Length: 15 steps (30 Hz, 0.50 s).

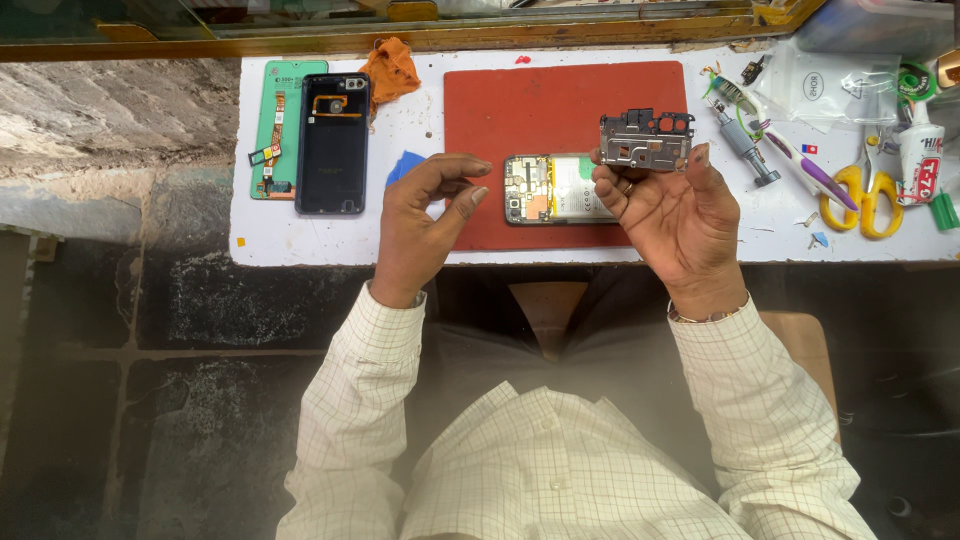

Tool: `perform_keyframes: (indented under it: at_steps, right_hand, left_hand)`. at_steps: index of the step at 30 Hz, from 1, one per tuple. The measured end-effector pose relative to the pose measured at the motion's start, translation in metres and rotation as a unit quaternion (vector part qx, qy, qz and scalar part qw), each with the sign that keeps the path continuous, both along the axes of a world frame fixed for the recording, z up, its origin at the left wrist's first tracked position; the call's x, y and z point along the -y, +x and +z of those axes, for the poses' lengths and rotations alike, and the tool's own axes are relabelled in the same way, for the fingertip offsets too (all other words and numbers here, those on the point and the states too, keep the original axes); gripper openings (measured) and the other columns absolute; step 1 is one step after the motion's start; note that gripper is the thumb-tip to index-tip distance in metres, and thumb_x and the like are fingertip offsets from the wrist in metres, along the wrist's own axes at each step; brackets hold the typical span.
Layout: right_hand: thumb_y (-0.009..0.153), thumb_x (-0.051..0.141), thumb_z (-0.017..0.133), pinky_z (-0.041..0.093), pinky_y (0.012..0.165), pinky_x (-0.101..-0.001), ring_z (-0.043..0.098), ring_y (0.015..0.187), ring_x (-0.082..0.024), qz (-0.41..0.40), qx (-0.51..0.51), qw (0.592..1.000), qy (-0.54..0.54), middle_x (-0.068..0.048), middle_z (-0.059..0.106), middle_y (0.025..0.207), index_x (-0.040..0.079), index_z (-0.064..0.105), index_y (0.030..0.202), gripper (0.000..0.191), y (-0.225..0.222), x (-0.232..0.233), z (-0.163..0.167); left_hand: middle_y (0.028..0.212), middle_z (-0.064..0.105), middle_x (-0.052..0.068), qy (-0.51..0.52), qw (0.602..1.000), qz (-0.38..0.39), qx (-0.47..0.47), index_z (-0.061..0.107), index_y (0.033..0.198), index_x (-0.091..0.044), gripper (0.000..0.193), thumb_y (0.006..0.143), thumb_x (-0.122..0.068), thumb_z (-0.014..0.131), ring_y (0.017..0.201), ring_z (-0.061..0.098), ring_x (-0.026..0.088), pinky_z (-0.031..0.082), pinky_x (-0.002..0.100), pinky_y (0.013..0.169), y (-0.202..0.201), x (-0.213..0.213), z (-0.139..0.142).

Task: The person repairs a smartphone at a workbench. They lift the phone's internal assembly, manipulate the battery and small components by hand, unscrew and re-tighten screws with a screwdriver, wipe parts with a blue cloth, brush the internals with a toothbrush, and press the display assembly back onto the frame.

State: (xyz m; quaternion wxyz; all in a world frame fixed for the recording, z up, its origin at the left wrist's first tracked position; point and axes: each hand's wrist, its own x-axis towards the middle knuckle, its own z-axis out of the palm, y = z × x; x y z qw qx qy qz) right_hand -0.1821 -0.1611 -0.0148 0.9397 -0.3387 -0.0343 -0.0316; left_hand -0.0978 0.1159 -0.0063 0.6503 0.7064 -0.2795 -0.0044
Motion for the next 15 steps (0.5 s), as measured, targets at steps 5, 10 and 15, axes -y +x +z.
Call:
perform_keyframes:
  at_steps: [5,10,15]
  right_hand:
    - [0.097,0.038,0.08,0.052,0.114,-0.0445,0.061,0.131,-0.033,-0.003,0.007,1.0,0.007,-0.021,0.06,0.14,0.0,0.053,0.145,0.067,0.001,0.001,-0.003]
    - [0.096,0.029,0.084,0.053,0.117,-0.0459,0.062,0.126,-0.032,-0.054,0.065,0.975,-0.206,-0.021,0.061,0.139,-0.002,0.064,0.138,0.056,0.003,-0.004,0.002]
    - [0.081,0.02,0.089,0.05,0.112,-0.0405,0.06,0.13,-0.029,-0.114,0.194,0.737,-0.638,-0.013,0.062,0.138,0.003,0.068,0.13,0.056,0.011,-0.017,0.016]
  left_hand:
    - [0.116,0.075,0.007,0.008,1.0,0.005,0.005,0.071,0.116,-0.004,0.018,0.098,-0.001,0.072,0.102,0.072,0.013,0.06,0.027,0.09,0.001,-0.001,0.0]
    - [0.118,0.074,0.008,0.025,0.999,0.028,0.029,0.072,0.114,-0.002,0.017,0.096,0.0,0.073,0.1,0.072,0.014,0.059,0.027,0.087,0.004,-0.006,0.0]
    - [0.116,0.074,0.009,0.065,0.996,0.045,0.047,0.072,0.111,-0.001,0.016,0.095,0.0,0.073,0.093,0.071,0.016,0.058,0.027,0.083,-0.001,-0.005,-0.003]
